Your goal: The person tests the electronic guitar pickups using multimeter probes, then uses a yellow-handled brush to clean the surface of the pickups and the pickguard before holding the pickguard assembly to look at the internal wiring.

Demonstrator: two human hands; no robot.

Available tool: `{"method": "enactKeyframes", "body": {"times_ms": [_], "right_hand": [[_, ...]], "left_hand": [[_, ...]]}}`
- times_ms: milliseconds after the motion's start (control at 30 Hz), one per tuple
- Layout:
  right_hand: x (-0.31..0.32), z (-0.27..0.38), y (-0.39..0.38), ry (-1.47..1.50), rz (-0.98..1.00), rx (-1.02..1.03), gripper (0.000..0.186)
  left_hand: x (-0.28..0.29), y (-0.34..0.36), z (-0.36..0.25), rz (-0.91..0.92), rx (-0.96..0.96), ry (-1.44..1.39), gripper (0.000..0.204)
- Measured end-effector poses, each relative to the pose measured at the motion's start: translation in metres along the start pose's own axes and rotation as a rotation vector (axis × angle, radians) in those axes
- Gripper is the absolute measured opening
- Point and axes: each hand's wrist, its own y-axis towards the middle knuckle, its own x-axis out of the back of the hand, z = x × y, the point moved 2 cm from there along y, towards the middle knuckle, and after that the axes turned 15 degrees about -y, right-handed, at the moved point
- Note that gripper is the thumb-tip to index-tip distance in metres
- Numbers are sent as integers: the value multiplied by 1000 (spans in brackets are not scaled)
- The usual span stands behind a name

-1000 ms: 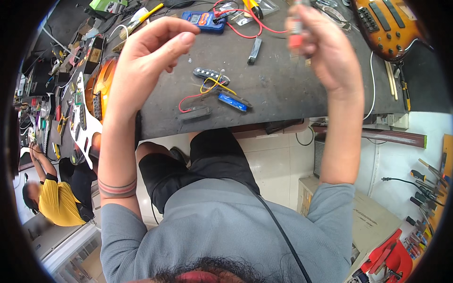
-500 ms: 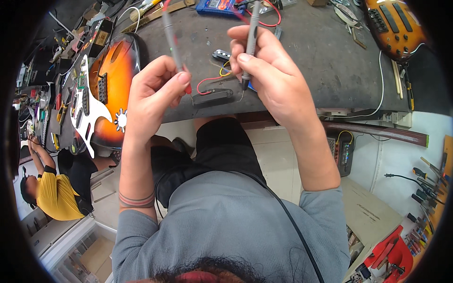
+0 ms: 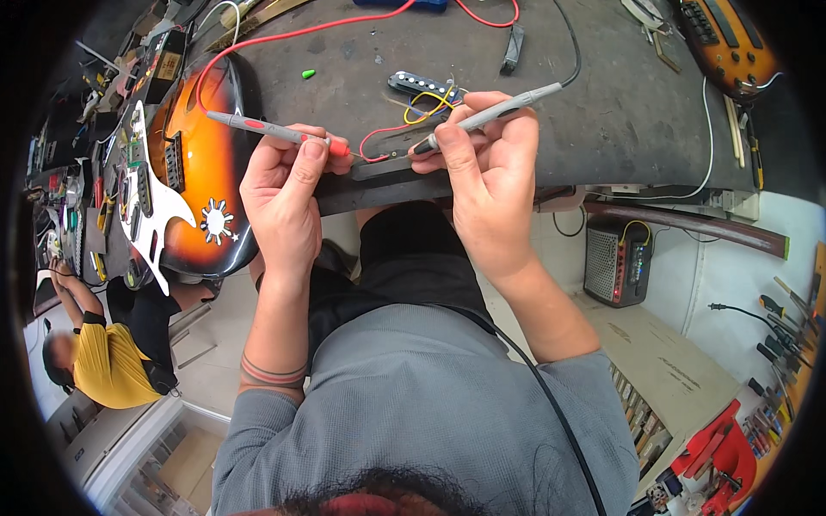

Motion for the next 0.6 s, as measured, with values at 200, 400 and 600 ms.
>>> {"method": "enactKeyframes", "body": {"times_ms": [200, 400, 600], "right_hand": [[-3, -1, 1, -54, -26, -2, 37], [1, -6, 0, -94, -25, 8, 38], [-1, -6, 2, -137, -5, 66, 36]], "left_hand": [[-8, -3, 2, -60, 6, -7, 20], [-11, -1, 4, -66, 32, -1, 20], [-9, -1, 3, -66, 34, -2, 20]]}}
